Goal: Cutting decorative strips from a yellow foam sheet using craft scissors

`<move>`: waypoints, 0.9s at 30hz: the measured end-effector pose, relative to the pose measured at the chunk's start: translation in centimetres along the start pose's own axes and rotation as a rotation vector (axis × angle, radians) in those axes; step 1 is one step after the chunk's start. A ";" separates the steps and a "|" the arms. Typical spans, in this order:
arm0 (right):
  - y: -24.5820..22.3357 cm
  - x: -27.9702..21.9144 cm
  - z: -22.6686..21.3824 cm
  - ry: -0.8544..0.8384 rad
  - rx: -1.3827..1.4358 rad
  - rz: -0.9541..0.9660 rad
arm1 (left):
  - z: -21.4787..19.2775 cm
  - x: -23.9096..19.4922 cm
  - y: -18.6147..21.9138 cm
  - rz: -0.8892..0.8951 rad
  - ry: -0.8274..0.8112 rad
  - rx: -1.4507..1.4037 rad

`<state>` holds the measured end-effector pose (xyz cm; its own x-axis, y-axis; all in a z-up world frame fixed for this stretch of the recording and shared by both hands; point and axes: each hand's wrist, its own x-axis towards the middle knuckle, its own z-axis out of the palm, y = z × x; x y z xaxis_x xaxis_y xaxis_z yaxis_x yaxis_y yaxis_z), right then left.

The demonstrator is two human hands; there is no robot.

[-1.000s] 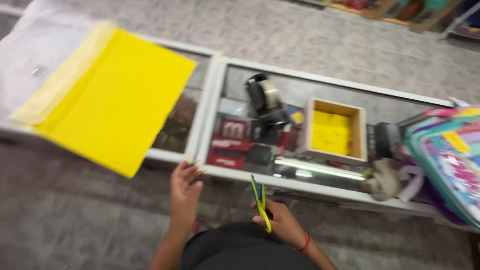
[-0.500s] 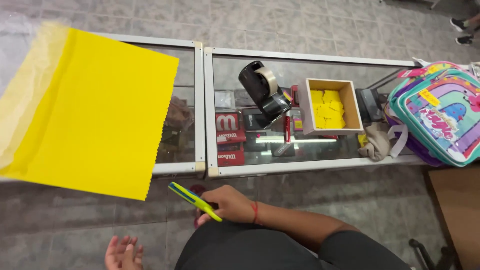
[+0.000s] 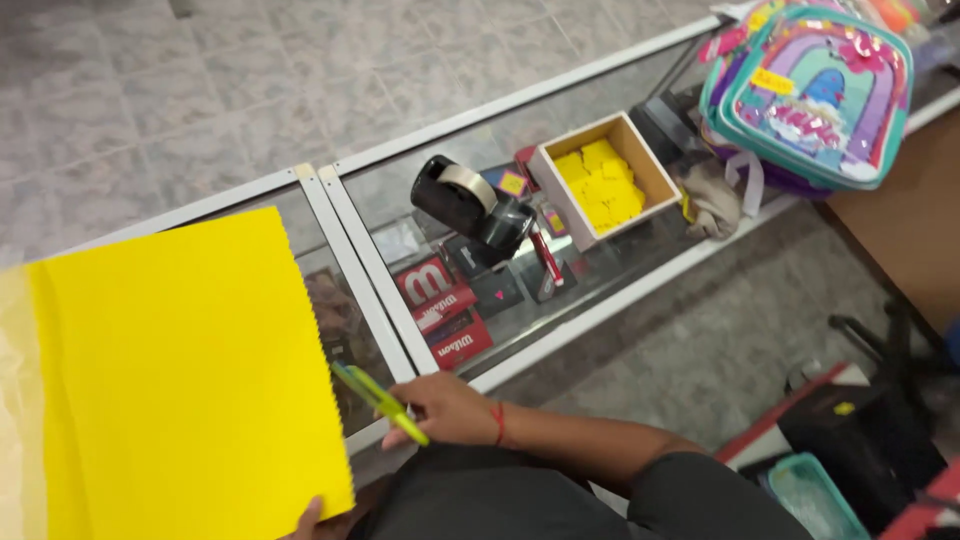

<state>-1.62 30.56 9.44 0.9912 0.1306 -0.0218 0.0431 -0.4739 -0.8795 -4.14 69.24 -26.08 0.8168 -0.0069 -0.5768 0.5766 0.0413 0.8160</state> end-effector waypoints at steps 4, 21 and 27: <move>-1.7 -0.9 0.4 0.154 0.126 0.250 | 7.8 -1.9 10.1 -0.022 -0.222 0.356; -10.6 -4.8 20.6 0.785 0.322 0.570 | 6.0 -8.0 25.9 0.114 -1.459 0.495; -7.6 -4.6 25.2 0.727 0.150 0.521 | 3.6 -8.4 28.0 0.111 -1.375 0.434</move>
